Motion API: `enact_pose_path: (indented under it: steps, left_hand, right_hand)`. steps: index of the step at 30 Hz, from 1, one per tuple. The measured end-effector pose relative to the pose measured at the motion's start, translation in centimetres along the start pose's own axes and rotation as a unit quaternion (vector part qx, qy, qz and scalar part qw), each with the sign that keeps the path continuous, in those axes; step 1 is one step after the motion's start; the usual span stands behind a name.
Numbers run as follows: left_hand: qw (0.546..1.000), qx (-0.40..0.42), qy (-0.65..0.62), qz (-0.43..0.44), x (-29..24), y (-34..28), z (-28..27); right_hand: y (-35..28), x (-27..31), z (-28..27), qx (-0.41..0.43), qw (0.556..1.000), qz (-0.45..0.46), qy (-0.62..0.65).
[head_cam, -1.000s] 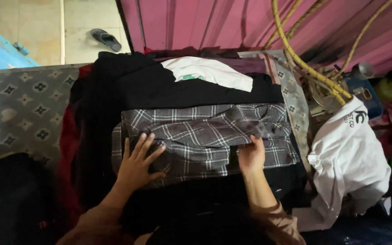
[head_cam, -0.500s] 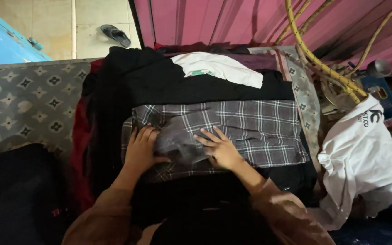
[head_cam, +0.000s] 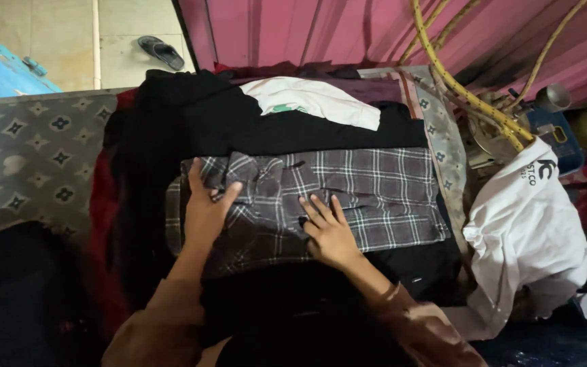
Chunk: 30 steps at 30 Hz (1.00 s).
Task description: The person folds several pieces of clothing, including a black shirt and a plaid shirt, on a bed. They smooth out the garments, fold the sleeves and sides, and stack the folded items neatly on the bed.
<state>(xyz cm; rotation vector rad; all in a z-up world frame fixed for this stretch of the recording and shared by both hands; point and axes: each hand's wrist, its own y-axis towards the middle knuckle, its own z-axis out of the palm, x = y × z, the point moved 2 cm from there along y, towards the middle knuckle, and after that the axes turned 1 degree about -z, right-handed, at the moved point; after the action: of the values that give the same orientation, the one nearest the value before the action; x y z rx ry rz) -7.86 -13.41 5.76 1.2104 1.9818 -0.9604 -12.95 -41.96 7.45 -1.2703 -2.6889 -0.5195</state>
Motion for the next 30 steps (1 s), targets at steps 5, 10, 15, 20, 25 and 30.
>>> enact_pose_path:
  steps: [5,10,15,20,25,30]
  left_hand:
    - [0.950,-0.101,0.247,0.160,-2.4,-0.1,1.8]
    - [0.946,0.002,0.227,0.234,-10.5,-3.2,3.9]
    - [0.942,0.033,0.304,0.138,-3.6,1.4,8.2]
    - [0.991,0.031,-0.007,0.130,-4.0,-1.3,6.1]
    - [0.797,0.037,-0.603,-0.015,1.6,-4.0,7.4]
    - [0.812,-0.038,-0.542,-0.213,7.8,-3.3,6.2]
  right_hand:
    - [-0.2,-0.3,-0.9,-0.029,0.992,0.086,0.085]
    - [2.1,1.1,2.8,0.087,0.994,0.053,0.036]
    - [1.5,0.8,2.7,0.021,0.992,0.035,0.116]
    - [1.9,2.4,-1.7,-0.104,0.969,0.119,0.188]
    - [-1.1,-1.9,0.9,-0.246,0.952,0.181,0.011]
    - [-2.4,-3.4,1.8,-0.204,0.957,0.201,-0.049]
